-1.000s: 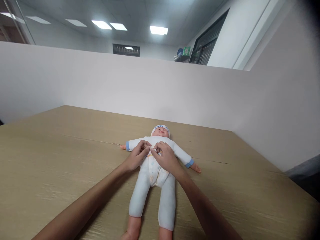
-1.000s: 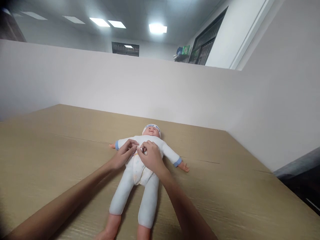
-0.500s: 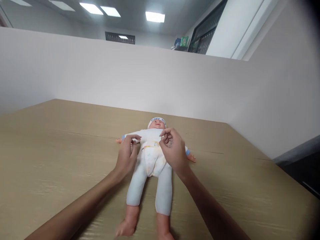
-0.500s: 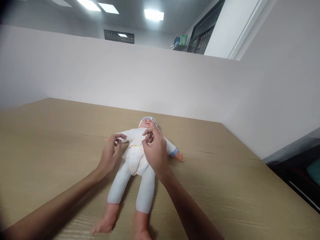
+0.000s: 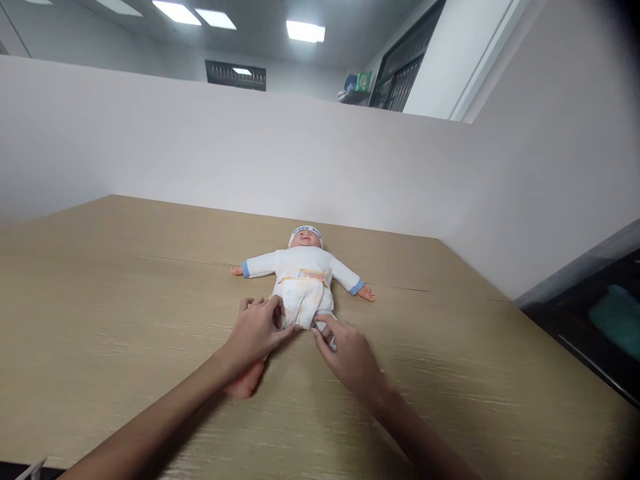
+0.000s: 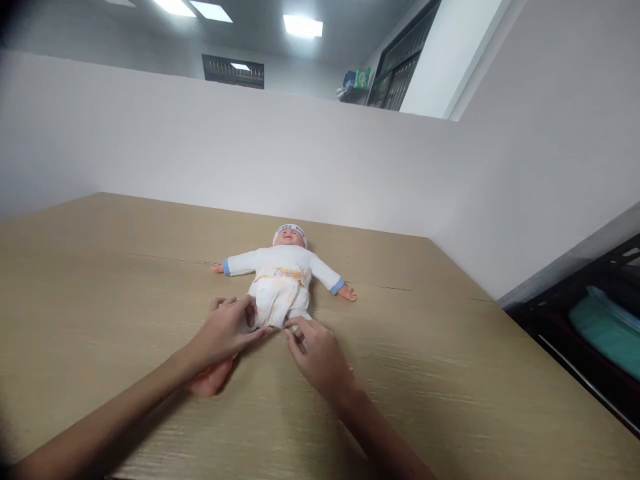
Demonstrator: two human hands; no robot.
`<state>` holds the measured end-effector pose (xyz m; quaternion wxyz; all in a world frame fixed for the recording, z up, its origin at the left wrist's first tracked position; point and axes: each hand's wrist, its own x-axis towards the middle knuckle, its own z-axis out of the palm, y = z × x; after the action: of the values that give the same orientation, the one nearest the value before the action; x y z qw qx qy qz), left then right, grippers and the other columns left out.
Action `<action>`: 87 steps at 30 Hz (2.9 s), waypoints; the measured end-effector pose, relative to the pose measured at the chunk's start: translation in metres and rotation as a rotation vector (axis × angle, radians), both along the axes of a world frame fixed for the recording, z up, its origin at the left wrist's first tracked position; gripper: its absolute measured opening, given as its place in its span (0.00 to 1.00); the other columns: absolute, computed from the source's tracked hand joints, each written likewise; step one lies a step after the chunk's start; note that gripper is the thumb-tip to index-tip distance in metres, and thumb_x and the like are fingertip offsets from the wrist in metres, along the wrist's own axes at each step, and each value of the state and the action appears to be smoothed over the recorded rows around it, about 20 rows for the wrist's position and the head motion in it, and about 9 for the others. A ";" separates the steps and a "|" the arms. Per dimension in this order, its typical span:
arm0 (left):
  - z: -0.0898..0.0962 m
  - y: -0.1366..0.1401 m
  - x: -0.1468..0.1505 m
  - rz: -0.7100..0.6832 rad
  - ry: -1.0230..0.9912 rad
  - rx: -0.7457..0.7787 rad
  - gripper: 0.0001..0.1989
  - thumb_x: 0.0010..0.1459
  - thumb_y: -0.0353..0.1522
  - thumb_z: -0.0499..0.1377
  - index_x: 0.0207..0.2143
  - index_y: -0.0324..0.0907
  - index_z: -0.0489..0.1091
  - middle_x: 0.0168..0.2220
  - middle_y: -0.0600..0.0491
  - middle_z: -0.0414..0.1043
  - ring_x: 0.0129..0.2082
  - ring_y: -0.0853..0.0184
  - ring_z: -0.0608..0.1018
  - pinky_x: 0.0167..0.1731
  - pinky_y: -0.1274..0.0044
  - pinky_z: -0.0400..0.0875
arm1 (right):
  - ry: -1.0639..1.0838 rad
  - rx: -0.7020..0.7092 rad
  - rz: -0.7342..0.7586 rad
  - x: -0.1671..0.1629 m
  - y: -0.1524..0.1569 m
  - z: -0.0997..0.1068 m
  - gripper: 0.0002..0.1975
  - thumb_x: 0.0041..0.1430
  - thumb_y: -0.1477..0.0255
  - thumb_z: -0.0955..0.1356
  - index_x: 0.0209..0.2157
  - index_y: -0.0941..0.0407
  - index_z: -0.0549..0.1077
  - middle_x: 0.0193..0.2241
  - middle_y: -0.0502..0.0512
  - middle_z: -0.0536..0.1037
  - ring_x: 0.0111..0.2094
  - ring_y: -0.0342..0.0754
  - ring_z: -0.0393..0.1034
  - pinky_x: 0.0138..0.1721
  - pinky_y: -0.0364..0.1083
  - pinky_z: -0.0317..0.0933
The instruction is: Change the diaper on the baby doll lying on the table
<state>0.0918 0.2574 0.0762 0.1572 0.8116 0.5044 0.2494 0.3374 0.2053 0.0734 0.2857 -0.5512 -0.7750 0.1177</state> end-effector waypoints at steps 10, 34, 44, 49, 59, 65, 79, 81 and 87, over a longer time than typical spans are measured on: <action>-0.020 0.016 0.005 -0.020 -0.096 0.039 0.09 0.68 0.37 0.66 0.35 0.44 0.73 0.41 0.53 0.79 0.45 0.56 0.76 0.50 0.64 0.58 | -0.001 0.073 -0.205 -0.041 0.014 -0.004 0.01 0.70 0.72 0.72 0.41 0.52 0.78 0.42 0.54 0.79 0.36 0.51 0.75 0.35 0.47 0.59; -0.032 0.025 -0.001 0.019 -0.677 -0.160 0.23 0.56 0.43 0.72 0.45 0.45 0.66 0.42 0.53 0.76 0.43 0.60 0.78 0.48 0.69 0.69 | 0.295 0.127 -0.405 -0.034 0.020 -0.012 0.21 0.65 0.51 0.71 0.44 0.50 0.63 0.37 0.52 0.86 0.38 0.56 0.79 0.54 0.57 0.58; -0.019 0.017 -0.004 0.038 -0.516 -0.252 0.19 0.61 0.49 0.69 0.44 0.45 0.77 0.45 0.50 0.82 0.47 0.53 0.80 0.51 0.65 0.72 | 0.209 0.067 -0.394 -0.028 0.020 -0.006 0.20 0.67 0.48 0.70 0.37 0.51 0.77 0.35 0.53 0.87 0.40 0.58 0.80 0.50 0.55 0.56; -0.025 0.011 0.000 0.068 -0.574 -0.238 0.23 0.60 0.48 0.70 0.48 0.45 0.68 0.49 0.48 0.79 0.50 0.54 0.80 0.52 0.65 0.72 | 0.218 0.073 -0.411 -0.028 0.018 -0.006 0.22 0.66 0.45 0.70 0.38 0.51 0.75 0.37 0.55 0.88 0.38 0.58 0.81 0.51 0.56 0.58; -0.019 0.012 -0.004 0.054 -0.539 -0.284 0.19 0.62 0.46 0.69 0.47 0.44 0.75 0.45 0.50 0.82 0.43 0.56 0.81 0.45 0.68 0.72 | 0.188 0.048 -0.366 -0.023 0.016 0.000 0.18 0.66 0.49 0.73 0.36 0.50 0.79 0.35 0.54 0.88 0.35 0.58 0.81 0.48 0.56 0.61; -0.021 0.022 -0.005 -0.004 -0.663 -0.434 0.20 0.58 0.49 0.72 0.42 0.43 0.79 0.41 0.51 0.82 0.42 0.57 0.80 0.44 0.69 0.71 | 0.230 0.015 -0.328 -0.026 0.017 0.000 0.17 0.66 0.51 0.72 0.36 0.50 0.82 0.38 0.55 0.88 0.41 0.59 0.81 0.47 0.54 0.62; -0.028 0.025 -0.008 0.089 -0.874 -0.599 0.31 0.51 0.49 0.77 0.48 0.44 0.70 0.40 0.50 0.81 0.38 0.60 0.81 0.40 0.70 0.74 | 0.453 -0.155 -0.326 -0.024 0.018 -0.003 0.20 0.63 0.48 0.74 0.37 0.51 0.80 0.36 0.55 0.87 0.35 0.56 0.80 0.36 0.49 0.66; -0.027 0.020 -0.007 0.125 -0.775 -0.470 0.29 0.54 0.49 0.75 0.48 0.44 0.70 0.41 0.50 0.80 0.40 0.60 0.81 0.41 0.70 0.73 | 0.384 -0.100 -0.330 -0.024 0.018 -0.002 0.18 0.62 0.50 0.74 0.36 0.51 0.80 0.35 0.56 0.87 0.36 0.58 0.80 0.36 0.50 0.65; -0.015 0.010 -0.004 0.049 -0.524 -0.317 0.21 0.63 0.51 0.67 0.43 0.43 0.76 0.40 0.51 0.81 0.38 0.58 0.78 0.39 0.70 0.70 | 0.267 -0.051 -0.318 -0.025 0.015 0.000 0.16 0.64 0.53 0.74 0.35 0.50 0.81 0.35 0.55 0.87 0.38 0.58 0.80 0.39 0.50 0.63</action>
<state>0.0881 0.2670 0.0613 0.4003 0.6727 0.4987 0.3723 0.3122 0.2202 0.0736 0.3867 -0.6533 -0.6303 0.1625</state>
